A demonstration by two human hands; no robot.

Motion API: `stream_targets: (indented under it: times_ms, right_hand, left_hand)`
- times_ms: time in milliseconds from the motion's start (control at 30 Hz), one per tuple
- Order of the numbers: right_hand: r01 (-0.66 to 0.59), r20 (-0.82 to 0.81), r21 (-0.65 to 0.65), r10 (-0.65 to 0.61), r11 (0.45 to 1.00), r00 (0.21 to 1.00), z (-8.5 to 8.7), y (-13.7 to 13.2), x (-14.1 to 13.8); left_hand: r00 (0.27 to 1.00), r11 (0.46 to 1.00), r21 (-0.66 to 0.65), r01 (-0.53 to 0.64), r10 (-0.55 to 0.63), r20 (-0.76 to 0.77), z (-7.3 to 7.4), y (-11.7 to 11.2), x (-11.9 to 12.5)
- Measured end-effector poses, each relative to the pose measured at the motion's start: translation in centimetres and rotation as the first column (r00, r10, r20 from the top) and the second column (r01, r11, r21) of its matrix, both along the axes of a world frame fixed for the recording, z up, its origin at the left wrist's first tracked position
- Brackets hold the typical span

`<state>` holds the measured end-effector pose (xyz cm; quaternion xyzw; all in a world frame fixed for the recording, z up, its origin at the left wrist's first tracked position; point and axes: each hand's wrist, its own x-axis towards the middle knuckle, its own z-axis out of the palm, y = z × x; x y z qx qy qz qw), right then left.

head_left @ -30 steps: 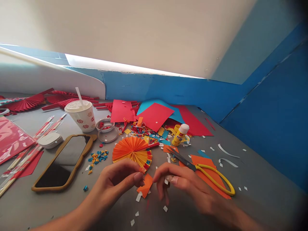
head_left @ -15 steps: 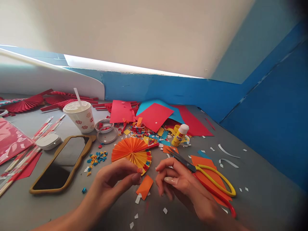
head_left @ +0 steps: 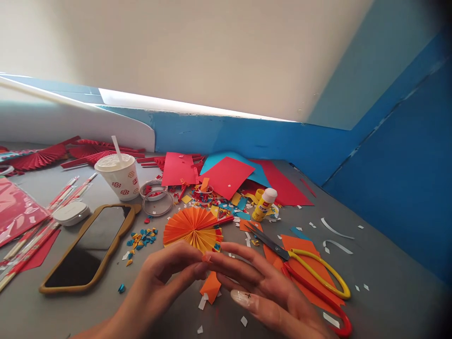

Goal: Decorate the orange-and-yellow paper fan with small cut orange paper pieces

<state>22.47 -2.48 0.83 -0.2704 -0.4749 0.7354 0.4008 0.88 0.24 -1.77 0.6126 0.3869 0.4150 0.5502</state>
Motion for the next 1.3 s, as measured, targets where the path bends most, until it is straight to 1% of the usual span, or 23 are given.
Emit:
stream_targets:
  times_ms: [100,167,233,267,333,367,400,433,467,500,533,567,600,667,733,800,833,900,967,1067,1133,1233,1300]
  right_hand:
    - [0.001,-0.034,0.046,0.000,0.999,0.999,-0.1,-0.2,-0.2]
    - [-0.006,-0.009,0.065,0.006,0.998,1.000,0.0,-0.3,-0.1]
    - [-0.011,0.076,0.108,0.003,0.994,0.997,-0.1,-0.4,0.0]
    - [-0.016,0.143,0.154,-0.006,0.988,0.990,-0.2,-0.5,0.1]
    - [-0.030,0.314,0.305,-0.071,0.952,0.947,-0.9,-0.4,0.1]
    - [-0.052,0.399,0.409,-0.127,0.911,0.908,-1.3,-0.3,0.1]
    - [-0.086,0.463,0.525,-0.200,0.846,0.863,-1.8,-0.2,0.1]
    - [-0.132,0.502,0.639,-0.280,0.758,0.818,-2.3,0.0,0.1]
    - [-0.179,0.500,0.744,-0.358,0.644,0.789,-2.7,0.1,0.1]
    - [-0.209,0.480,0.815,-0.427,0.541,0.766,-3.0,0.3,0.1]
    - [-0.218,0.453,0.858,-0.484,0.466,0.749,-3.2,0.4,0.2]
    - [-0.199,0.419,0.885,-0.535,0.421,0.733,-3.2,0.5,0.4]
    - [-0.159,0.389,0.900,-0.582,0.406,0.714,-3.0,0.5,0.6]
    - [-0.085,0.364,0.901,-0.635,0.426,0.681,-2.4,0.6,0.9]
    - [-0.071,0.383,0.879,-0.611,0.471,0.692,-1.6,0.9,1.2]
    - [-0.121,0.434,0.837,-0.512,0.534,0.742,-1.0,1.1,1.1]
    - [-0.146,0.447,0.818,-0.455,0.556,0.770,-0.8,1.2,1.0]
    - [-0.179,0.453,0.796,-0.375,0.578,0.809,-0.7,1.4,0.8]
    - [-0.188,0.450,0.795,-0.352,0.577,0.821,-0.7,1.4,0.6]
    - [-0.175,0.437,0.811,-0.378,0.559,0.816,-1.0,1.4,0.4]
    - [-0.149,0.410,0.832,-0.411,0.535,0.814,-1.2,1.3,0.3]
    - [-0.119,0.371,0.865,-0.461,0.488,0.806,-1.3,1.3,0.2]
    - [-0.114,0.361,0.875,-0.477,0.470,0.802,-1.3,1.3,0.2]
  left_hand:
    - [1.000,1.000,-0.013,-0.017,0.017,-0.011,0.2,0.1,0.0]
    - [1.000,1.000,-0.022,-0.018,0.018,0.000,0.2,0.1,0.0]
    - [1.000,1.000,-0.009,-0.019,0.020,0.001,0.2,0.2,0.0]
    - [1.000,1.000,0.002,-0.022,0.022,-0.011,0.2,0.2,0.0]
    - [0.998,0.999,0.040,-0.023,0.026,-0.055,0.2,0.3,0.0]
    - [0.996,0.998,0.059,-0.018,0.023,-0.086,0.3,0.3,0.0]
    - [0.993,0.997,0.077,-0.011,0.020,-0.115,0.3,0.3,0.1]
    - [0.990,0.996,0.090,-0.004,0.016,-0.138,0.4,0.3,0.1]
    - [0.989,0.996,0.094,0.002,0.012,-0.150,0.5,0.3,0.1]
    - [0.988,0.996,0.086,0.009,0.004,-0.152,0.6,0.3,0.2]
    - [0.989,0.998,0.064,0.018,-0.008,-0.146,0.7,0.2,0.2]
    - [0.991,0.999,0.033,0.028,-0.023,-0.133,0.8,0.1,0.3]
    - [0.992,0.999,-0.002,0.045,-0.045,-0.114,1.0,-0.1,0.3]
    - [0.992,0.994,-0.049,0.099,-0.103,-0.069,1.3,-0.4,0.3]
    - [0.986,0.986,-0.033,0.163,-0.164,-0.030,1.7,-0.8,0.3]
    - [0.978,0.979,0.019,0.204,-0.203,-0.041,1.9,-1.1,0.3]
    - [0.976,0.976,0.044,0.211,-0.208,-0.068,2.0,-1.2,0.3]
    - [0.973,0.976,0.084,0.201,-0.189,-0.134,2.0,-1.3,0.3]
    - [0.972,0.976,0.128,0.175,-0.151,-0.182,1.9,-1.3,0.3]
    - [0.968,0.964,0.206,0.166,-0.120,-0.221,1.7,-1.1,0.4]
    - [0.961,0.956,0.237,0.173,-0.112,-0.251,1.6,-1.0,0.4]
    - [0.950,0.952,0.246,0.183,-0.107,-0.293,1.4,-0.8,0.3]
    - [0.944,0.950,0.246,0.191,-0.109,-0.312,1.3,-0.8,0.2]
